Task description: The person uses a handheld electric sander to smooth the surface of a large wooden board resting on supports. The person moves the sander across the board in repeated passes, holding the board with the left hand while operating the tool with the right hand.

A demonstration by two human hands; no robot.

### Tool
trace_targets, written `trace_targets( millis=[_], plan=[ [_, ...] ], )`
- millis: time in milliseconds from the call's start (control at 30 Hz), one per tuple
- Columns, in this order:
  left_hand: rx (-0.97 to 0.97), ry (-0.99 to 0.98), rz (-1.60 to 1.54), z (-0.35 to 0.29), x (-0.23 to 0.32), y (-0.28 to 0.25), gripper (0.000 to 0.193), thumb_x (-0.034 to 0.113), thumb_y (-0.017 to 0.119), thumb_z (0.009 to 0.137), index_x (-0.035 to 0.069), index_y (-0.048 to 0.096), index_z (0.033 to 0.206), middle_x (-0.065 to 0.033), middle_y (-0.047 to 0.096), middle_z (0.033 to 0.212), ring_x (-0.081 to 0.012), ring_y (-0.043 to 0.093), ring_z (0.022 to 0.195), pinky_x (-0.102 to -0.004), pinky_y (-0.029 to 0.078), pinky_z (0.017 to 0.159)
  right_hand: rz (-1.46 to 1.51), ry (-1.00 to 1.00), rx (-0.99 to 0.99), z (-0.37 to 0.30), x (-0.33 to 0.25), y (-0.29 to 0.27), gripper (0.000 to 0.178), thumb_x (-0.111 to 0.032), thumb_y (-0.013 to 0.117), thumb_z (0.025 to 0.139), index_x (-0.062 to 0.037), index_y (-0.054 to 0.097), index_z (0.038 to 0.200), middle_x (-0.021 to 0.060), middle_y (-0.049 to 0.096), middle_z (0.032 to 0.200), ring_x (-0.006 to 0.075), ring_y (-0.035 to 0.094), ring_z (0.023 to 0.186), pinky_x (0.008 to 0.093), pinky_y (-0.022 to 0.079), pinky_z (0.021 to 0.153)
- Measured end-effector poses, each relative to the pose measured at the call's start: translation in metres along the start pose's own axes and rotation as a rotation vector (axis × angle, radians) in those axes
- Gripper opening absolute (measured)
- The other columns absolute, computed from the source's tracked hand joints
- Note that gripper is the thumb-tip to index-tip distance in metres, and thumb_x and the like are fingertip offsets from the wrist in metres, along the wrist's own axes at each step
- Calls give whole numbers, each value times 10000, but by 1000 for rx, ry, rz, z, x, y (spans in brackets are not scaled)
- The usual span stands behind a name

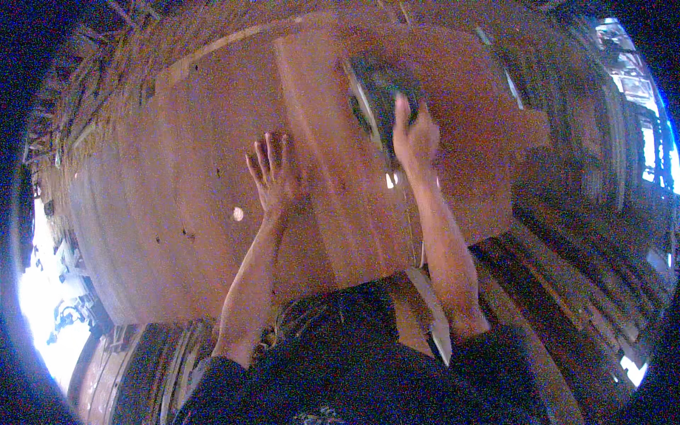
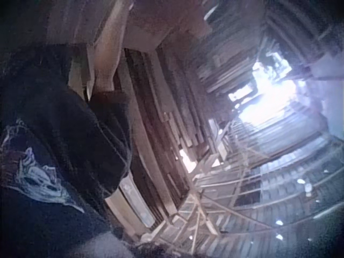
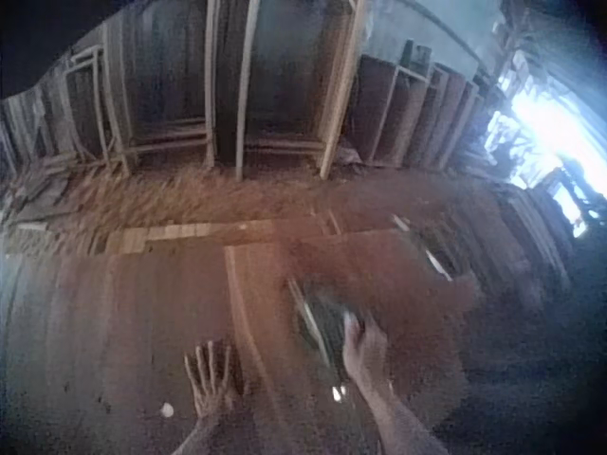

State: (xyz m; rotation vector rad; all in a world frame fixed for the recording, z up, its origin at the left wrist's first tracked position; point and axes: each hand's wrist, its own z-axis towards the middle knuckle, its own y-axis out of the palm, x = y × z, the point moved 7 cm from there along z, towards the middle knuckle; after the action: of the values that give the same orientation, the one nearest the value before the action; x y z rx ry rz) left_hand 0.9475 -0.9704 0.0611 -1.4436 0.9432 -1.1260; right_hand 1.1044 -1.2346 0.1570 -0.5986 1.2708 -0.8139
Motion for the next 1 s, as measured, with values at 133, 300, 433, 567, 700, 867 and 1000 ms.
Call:
trace_targets(
  millis=[133,300,433,567,700,867,1000],
  plan=[
    [14,0,-21,1,0,-10,834,652,498,1013,160,343,1668,-185,199,1756,-434,129,1622,-649,5,1299,33,-89,-92,128,-50,73,680,-571,443,1083,7,576,1414,327,621,1332,521,610,1220,577,487,1048],
    [55,25,-59,6,16,-1,833,664,489,1013,173,342,1670,-164,192,1763,-415,136,1625,-634,11,1304,9,-133,4,182,-40,96,691,-524,409,1106,10,474,1539,317,501,1545,527,488,1406,569,392,1182],
    [74,-19,35,-1,-9,-2,844,689,473,1011,186,332,1675,-158,196,1764,-407,136,1627,-624,7,1305,161,12,-230,91,-69,61,688,-526,406,1110,-5,455,1557,306,490,1560,518,440,1448,566,374,1198],
    [110,28,-1,4,6,-5,860,717,462,1005,188,341,1672,-158,203,1762,-410,128,1628,-623,8,1304,200,-20,-77,-31,1,-19,625,-536,500,1079,-10,572,1408,249,690,1140,405,671,1034,491,536,892],
    [117,29,-44,4,6,-3,875,731,443,1004,192,313,1682,-155,183,1768,-412,97,1632,-624,-13,1302,-24,139,-3,-212,86,-112,603,-510,535,1084,-22,567,1437,106,717,1108,187,676,979,341,579,780],
    [111,7,-10,4,3,0,875,710,454,1007,181,297,1686,-163,169,1769,-411,90,1634,-630,-23,1299,319,459,62,-398,142,-209,669,-622,548,1037,-33,610,1346,23,697,1025,112,623,766,260,523,628],
    [92,16,42,9,2,6,879,705,455,1008,172,292,1687,-163,151,1772,-411,79,1635,-626,-34,1301,210,407,8,-423,160,-216,637,-595,506,1064,-13,628,1294,20,692,952,85,596,693,259,498,554]
  ],
)
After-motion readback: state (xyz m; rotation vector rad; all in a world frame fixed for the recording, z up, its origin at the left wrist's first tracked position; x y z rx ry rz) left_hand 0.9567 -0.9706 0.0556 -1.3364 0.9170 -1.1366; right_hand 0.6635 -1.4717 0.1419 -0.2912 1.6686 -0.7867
